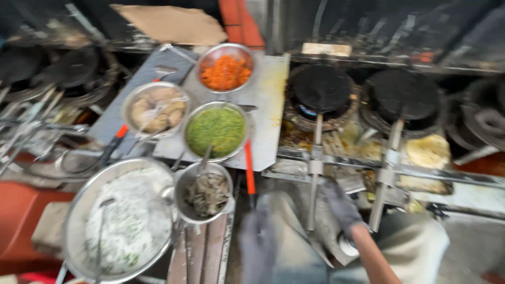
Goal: Preparing and cooking savory pancakes (Bánh Xèo) with shrimp, pork, and vegetables on multiple burners.
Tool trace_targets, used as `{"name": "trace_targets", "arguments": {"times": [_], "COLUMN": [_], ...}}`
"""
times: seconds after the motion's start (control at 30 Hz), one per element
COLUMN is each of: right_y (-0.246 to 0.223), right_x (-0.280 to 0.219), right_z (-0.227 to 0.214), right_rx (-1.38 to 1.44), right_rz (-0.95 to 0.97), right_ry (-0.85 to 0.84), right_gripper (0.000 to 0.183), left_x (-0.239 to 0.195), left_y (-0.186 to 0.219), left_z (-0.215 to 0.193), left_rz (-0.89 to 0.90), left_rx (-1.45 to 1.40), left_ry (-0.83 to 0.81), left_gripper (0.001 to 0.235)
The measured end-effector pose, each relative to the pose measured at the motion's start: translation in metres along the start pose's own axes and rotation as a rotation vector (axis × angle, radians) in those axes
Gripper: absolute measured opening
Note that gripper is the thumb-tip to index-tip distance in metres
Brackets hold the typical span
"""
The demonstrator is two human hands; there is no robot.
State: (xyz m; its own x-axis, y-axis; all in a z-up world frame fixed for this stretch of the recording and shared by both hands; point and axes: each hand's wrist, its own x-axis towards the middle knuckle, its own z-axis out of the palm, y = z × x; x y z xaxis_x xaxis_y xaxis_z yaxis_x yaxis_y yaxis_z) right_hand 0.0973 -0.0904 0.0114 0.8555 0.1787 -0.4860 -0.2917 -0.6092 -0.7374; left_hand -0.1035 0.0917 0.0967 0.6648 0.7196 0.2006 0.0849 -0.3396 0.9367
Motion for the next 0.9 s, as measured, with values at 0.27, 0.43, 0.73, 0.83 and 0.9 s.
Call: {"name": "trace_targets", "arguments": {"times": [0.27,0.43,0.73,0.83,0.9], "right_y": [-0.053,-0.075,-0.071,-0.027,0.030], "right_x": [0.054,0.068,0.028,0.018,0.050], "right_z": [0.042,0.050,0.043,0.042,0.055], "right_rx": [0.404,0.554,0.440,0.007,-0.113], "right_rz": [0.236,0.346,0.279,0.195,0.040], "right_ry": [-0.064,-0.003,0.071,-0.107,-0.207], "right_gripper": [0.049,0.045,0.052,0.058,0.069], "left_x": [-0.050,-0.027,-0.037,-0.043,-0.038], "left_y": [-0.089,-0.120,-0.173,-0.174,-0.165], "left_z": [0.163,0.188,0.204,0.193,0.194], "left_rz": [-0.418,-0.366,-0.260,-0.306,-0.314], "left_rx": [0.019,0.155,0.438,0.328,0.298], "left_ry": [-0.375,-0.333,-0.302,-0.345,-0.408], "left_gripper": [0.035,0.032,0.051,0.035,0.037]}}
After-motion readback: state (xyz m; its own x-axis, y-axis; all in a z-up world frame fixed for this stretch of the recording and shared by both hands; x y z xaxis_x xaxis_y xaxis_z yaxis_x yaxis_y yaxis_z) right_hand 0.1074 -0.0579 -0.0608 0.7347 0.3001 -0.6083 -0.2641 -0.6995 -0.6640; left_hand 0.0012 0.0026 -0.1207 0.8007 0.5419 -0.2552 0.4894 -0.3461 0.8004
